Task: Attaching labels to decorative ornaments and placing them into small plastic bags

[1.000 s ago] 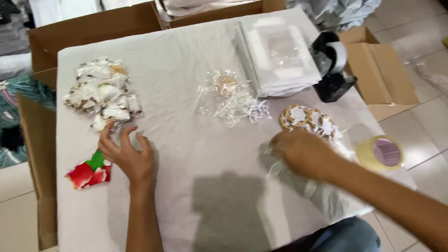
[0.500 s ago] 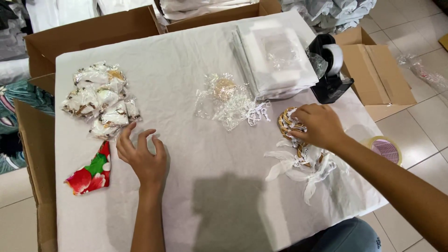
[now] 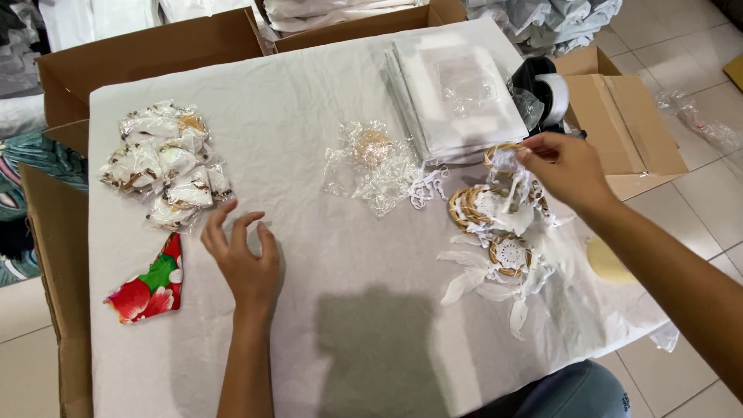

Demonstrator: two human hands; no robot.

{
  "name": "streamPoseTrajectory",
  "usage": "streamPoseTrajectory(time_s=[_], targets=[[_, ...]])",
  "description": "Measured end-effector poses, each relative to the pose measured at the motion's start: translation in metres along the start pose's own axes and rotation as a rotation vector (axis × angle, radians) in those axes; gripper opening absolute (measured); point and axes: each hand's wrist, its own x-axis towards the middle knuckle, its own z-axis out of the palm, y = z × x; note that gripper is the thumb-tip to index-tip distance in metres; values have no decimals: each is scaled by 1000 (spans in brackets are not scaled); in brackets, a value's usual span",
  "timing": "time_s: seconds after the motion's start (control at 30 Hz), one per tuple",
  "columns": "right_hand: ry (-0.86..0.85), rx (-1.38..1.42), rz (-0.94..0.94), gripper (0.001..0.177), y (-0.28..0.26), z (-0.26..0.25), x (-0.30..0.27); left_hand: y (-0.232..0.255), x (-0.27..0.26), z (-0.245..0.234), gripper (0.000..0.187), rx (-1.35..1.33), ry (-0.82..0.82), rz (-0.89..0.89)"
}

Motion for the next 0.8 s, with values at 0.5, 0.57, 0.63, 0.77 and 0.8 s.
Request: streamPoseTrajectory(time_s=[0.5, 0.57, 0.63, 0.77, 0.8], targets=[[-186, 708, 239, 32, -99, 25, -36, 43, -9, 12, 28, -770, -452, -375], [-196, 746, 287, 34, -97, 45, -46, 47, -10, 13, 31, -813, -502, -362], [-206, 784, 324, 37, -102, 60, -51, 49, -11, 16, 35, -856, -544, -343], [-308, 834, 382, 32, -117, 82, -62, 54, -19, 25, 49, -1046, -700, -318], [-338, 850, 400, 31, -120, 86, -65, 56, -23, 28, 53, -1128, -734, -323]])
